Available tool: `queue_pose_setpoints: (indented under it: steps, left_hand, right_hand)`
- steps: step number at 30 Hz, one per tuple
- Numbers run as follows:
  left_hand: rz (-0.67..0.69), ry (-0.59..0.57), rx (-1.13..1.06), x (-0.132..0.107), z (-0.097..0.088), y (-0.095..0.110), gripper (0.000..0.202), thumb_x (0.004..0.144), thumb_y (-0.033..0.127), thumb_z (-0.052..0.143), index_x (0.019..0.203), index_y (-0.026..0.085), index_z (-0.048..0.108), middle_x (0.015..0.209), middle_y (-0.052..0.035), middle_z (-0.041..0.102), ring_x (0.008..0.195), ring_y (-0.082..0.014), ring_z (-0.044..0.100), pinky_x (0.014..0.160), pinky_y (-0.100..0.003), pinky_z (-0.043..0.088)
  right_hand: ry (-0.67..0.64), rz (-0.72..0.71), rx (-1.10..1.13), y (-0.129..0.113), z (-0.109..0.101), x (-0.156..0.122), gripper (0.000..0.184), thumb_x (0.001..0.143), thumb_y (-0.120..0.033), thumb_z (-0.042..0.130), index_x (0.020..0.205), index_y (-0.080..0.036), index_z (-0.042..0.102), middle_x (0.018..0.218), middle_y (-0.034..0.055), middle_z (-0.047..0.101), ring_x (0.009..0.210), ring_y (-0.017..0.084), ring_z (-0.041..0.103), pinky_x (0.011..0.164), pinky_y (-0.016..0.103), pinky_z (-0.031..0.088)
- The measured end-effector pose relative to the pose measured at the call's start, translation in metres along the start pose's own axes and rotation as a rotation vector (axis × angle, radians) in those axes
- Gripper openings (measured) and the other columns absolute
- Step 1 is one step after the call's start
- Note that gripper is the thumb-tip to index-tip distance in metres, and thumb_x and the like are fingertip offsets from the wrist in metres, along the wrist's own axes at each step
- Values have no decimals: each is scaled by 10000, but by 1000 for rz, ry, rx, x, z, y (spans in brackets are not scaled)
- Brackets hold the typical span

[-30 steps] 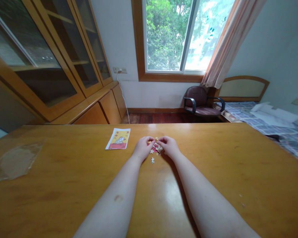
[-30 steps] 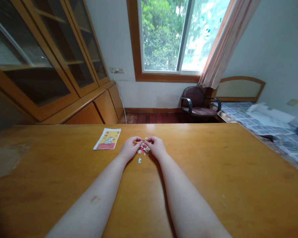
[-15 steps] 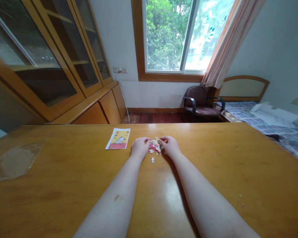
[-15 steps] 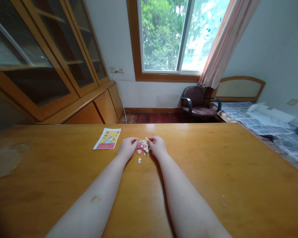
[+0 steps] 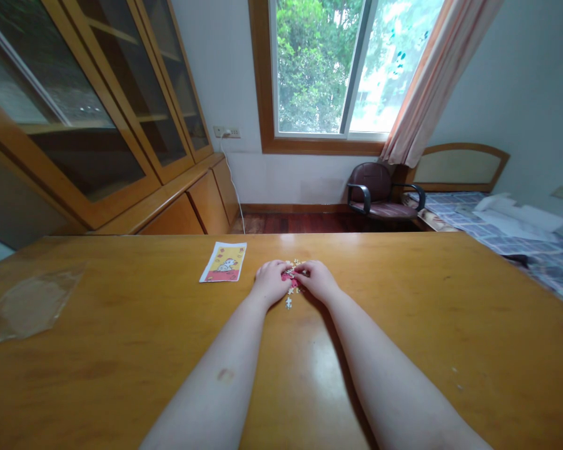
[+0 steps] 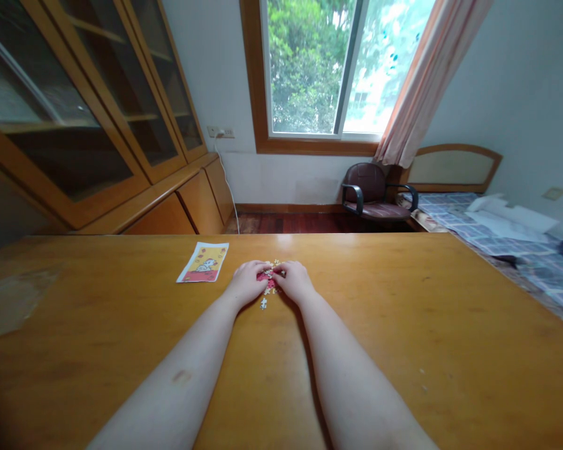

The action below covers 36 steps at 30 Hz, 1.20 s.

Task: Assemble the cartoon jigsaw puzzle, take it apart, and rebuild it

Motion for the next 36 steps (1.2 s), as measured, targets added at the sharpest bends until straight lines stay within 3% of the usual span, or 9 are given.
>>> queue_pose_setpoints:
  steps: [11,20,26,31,36]
  left_hand:
    - [48,15,-120,4,1,-1,283,797,243,600,1063,223,693,1090,-72,696,1029,-239,613,933,-360,458]
    - [44,38,-264,4,-2,0,228,846,242,534,998,200,698,1016,-68,712,954,-218,636,869,-332,479]
    - [67,26,-298,1,-6,5,246,863,280,507,982,195,705,988,-67,722,930,-215,641,843,-322,483]
    - [132,-23,-328,-1,-6,11,253,855,271,509,987,204,713,1001,-56,728,934,-213,644,848,-320,486]
    - [103,16,-356,1,-6,8,275,869,292,486,1001,193,707,1015,-63,723,957,-215,640,874,-329,484]
  right_hand:
    - [103,177,167,13,-2,0,140,789,-210,607,863,-188,723,757,32,679,661,150,591,683,283,460]
    - [166,191,202,15,-6,0,144,780,-228,585,840,-185,709,758,32,676,711,163,608,733,309,484]
    - [153,82,239,4,-8,-1,229,807,-329,602,946,-183,709,890,61,701,775,167,610,748,300,476]
    - [166,103,264,4,-9,-1,167,786,-326,613,816,-179,688,774,33,677,696,153,582,687,279,450]
    - [203,119,268,6,-11,-1,210,785,-379,605,742,-178,652,685,13,631,639,147,547,629,266,418]
Point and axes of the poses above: each hand's wrist, its own x-axis towards the middle knuckle, its own z-axis out of the palm, y = z × x, the point moved 5 cm from there along x, towards the middle knuckle
